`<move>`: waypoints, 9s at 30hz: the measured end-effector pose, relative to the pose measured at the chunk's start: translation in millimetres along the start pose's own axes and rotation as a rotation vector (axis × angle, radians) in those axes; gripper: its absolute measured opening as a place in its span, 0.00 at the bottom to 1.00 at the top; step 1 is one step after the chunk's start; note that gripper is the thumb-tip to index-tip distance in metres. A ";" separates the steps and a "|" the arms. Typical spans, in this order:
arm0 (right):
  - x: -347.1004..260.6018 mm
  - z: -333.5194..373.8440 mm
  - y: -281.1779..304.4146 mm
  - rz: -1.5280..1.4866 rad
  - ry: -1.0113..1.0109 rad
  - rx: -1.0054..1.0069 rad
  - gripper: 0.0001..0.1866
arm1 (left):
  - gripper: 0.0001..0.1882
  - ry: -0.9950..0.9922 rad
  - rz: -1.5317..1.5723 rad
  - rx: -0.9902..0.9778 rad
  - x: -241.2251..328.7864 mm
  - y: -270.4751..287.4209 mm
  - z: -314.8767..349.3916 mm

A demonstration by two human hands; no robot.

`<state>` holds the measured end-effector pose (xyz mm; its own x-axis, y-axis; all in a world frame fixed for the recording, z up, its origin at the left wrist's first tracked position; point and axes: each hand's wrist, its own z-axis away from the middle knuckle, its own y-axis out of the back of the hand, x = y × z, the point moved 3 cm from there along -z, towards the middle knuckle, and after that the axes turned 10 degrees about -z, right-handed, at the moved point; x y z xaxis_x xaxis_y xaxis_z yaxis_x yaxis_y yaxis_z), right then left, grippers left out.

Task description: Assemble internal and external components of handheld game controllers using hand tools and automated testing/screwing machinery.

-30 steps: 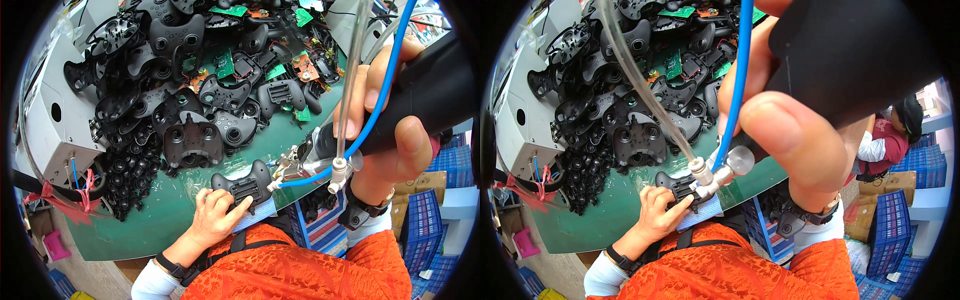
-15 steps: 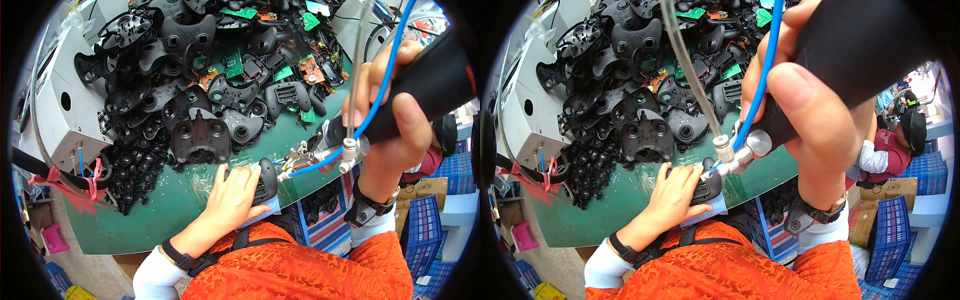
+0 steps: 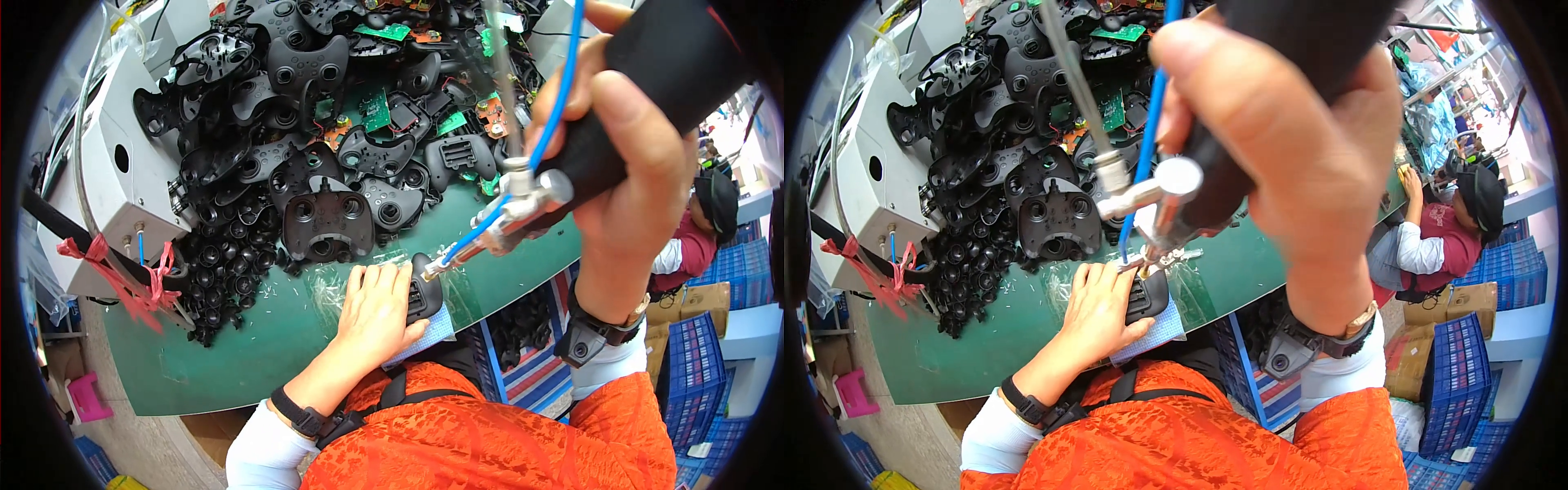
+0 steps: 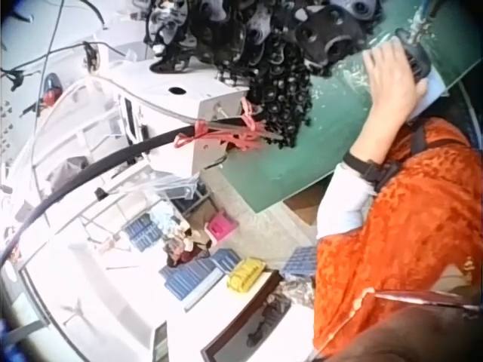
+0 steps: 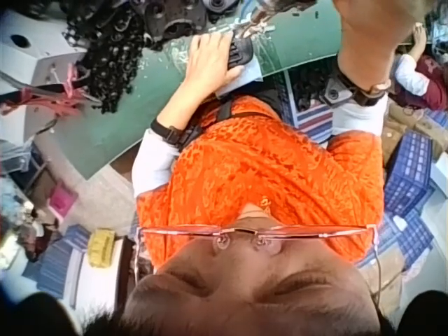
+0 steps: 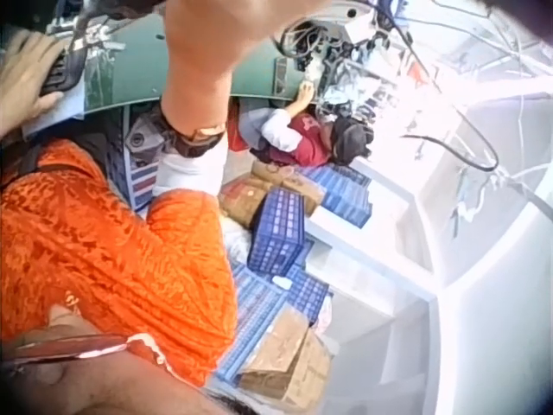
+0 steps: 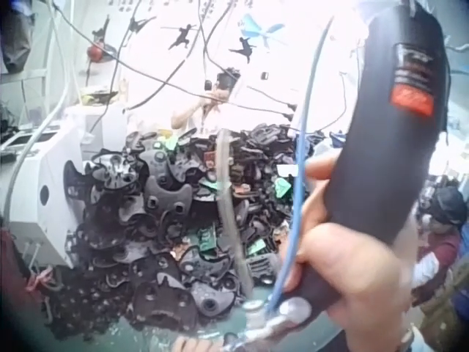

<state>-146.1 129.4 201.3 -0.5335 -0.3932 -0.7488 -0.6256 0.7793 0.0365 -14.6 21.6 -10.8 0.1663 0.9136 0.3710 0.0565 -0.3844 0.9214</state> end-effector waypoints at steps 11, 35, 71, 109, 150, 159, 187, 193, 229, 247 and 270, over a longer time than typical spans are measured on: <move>4.5 5.6 -30.5 -0.089 -0.069 0.049 0.23 | 0.42 0.013 0.028 -0.015 -0.8 -2.0 0.2; 6.6 4.2 -14.4 0.095 -0.058 0.140 0.26 | 0.41 0.005 0.037 0.027 0.9 -0.9 0.0; 27.8 47.1 -32.8 0.284 0.007 0.167 0.22 | 0.37 0.000 0.043 -0.041 2.3 -2.5 -3.9; -31.5 11.5 -23.1 -0.147 -0.095 0.241 0.21 | 0.16 -0.009 0.095 0.356 8.1 7.5 -12.8; -19.9 37.5 20.1 -0.022 -0.083 0.183 0.26 | 0.53 0.042 0.151 0.166 -35.9 13.5 44.7; -14.4 58.8 15.4 -0.138 -0.127 0.159 0.33 | 0.48 -0.032 0.127 0.151 -35.3 -6.5 42.7; -38.6 39.4 -14.9 0.056 -0.012 0.092 0.26 | 0.46 -0.070 -0.018 0.118 -9.6 -4.8 16.5; -22.2 55.4 -38.6 -0.015 -0.038 0.130 0.25 | 0.46 -0.055 0.033 0.134 -13.4 -7.0 19.7; -22.2 58.6 -32.8 0.142 -0.131 0.208 0.25 | 0.44 -0.004 0.069 0.086 -11.9 -12.6 16.8; -4.7 56.0 -8.1 -0.097 -0.121 0.332 0.27 | 0.21 -0.097 0.063 0.601 -41.5 58.5 106.8; -3.4 47.8 9.9 -0.009 -0.142 0.379 0.24 | 0.25 -0.006 -1.059 0.415 -199.5 240.5 72.3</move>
<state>-123.2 161.7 172.6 -0.4285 -0.3501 -0.8330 -0.3613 0.9114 -0.1972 37.0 -262.7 128.4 -0.1543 0.8051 -0.5727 0.4931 0.5650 0.6615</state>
